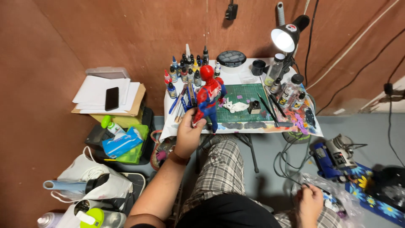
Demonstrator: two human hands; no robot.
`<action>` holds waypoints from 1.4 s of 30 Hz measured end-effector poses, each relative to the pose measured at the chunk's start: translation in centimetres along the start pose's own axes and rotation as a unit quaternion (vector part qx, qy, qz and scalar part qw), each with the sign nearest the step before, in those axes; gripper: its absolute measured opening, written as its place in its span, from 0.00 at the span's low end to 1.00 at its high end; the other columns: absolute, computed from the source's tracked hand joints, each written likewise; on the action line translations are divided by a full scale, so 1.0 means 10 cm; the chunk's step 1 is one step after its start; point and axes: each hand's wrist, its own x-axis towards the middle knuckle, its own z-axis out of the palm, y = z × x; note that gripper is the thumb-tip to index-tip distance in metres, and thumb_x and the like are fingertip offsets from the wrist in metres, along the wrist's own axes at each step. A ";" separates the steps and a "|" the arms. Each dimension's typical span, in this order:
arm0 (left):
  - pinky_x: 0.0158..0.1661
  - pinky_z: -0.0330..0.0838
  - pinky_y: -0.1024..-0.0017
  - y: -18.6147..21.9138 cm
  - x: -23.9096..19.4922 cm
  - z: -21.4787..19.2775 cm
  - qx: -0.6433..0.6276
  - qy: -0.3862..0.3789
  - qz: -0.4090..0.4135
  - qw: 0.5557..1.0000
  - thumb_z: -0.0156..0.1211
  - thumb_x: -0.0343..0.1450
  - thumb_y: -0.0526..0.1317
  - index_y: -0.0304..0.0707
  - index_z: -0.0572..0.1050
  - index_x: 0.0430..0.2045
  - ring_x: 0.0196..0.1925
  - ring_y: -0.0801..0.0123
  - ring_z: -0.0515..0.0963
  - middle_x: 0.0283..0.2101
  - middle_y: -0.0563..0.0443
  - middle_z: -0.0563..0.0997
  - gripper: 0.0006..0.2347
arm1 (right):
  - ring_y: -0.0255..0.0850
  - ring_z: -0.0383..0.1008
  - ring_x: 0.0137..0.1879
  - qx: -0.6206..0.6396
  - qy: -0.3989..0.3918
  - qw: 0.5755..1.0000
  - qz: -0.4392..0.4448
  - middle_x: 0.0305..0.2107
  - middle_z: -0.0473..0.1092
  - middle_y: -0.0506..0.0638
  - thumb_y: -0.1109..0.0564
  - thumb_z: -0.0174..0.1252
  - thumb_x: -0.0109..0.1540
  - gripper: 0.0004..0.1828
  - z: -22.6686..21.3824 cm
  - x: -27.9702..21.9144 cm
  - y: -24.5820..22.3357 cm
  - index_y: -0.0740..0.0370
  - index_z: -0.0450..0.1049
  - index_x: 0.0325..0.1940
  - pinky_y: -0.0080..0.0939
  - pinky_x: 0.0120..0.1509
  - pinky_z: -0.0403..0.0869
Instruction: Sanding a Spider-Man action figure with a sanding block at a hobbyist workbench
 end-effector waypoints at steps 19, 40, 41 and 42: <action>0.30 0.73 0.75 -0.93 -0.60 0.31 -0.256 -0.106 -0.105 0.955 0.55 0.76 0.32 0.32 0.71 0.54 0.32 0.67 0.73 0.36 0.43 0.78 0.12 | 0.56 0.77 0.41 -0.245 -0.244 0.768 -0.538 0.32 0.74 0.56 0.62 0.71 0.57 0.17 2.76 0.49 -1.79 0.61 0.81 0.50 0.52 0.49 0.74; 0.25 0.71 0.84 -0.54 -0.61 0.31 -0.315 -0.148 -0.136 0.928 0.47 0.77 0.29 0.24 0.65 0.60 0.29 0.74 0.71 0.38 0.39 0.77 0.15 | 0.55 0.78 0.45 -0.516 -0.297 0.716 -0.366 0.32 0.74 0.52 0.48 0.65 0.57 0.18 3.08 0.46 -1.90 0.49 0.80 0.51 0.56 0.51 0.75; 0.24 0.69 0.84 -0.46 -0.59 0.30 -0.326 -0.166 -0.126 0.922 0.45 0.78 0.29 0.26 0.67 0.58 0.27 0.75 0.69 0.36 0.40 0.76 0.13 | 0.55 0.78 0.47 -0.518 -0.283 0.730 -0.345 0.33 0.74 0.53 0.46 0.64 0.58 0.19 3.08 0.41 -1.94 0.51 0.80 0.52 0.56 0.52 0.75; 0.24 0.67 0.85 -0.38 -0.57 0.30 -0.337 -0.184 -0.116 0.916 0.43 0.78 0.30 0.27 0.68 0.55 0.26 0.76 0.68 0.35 0.42 0.75 0.12 | 0.56 0.78 0.49 -0.519 -0.269 0.744 -0.323 0.34 0.75 0.54 0.45 0.62 0.60 0.19 3.08 0.35 -1.98 0.52 0.80 0.53 0.57 0.53 0.75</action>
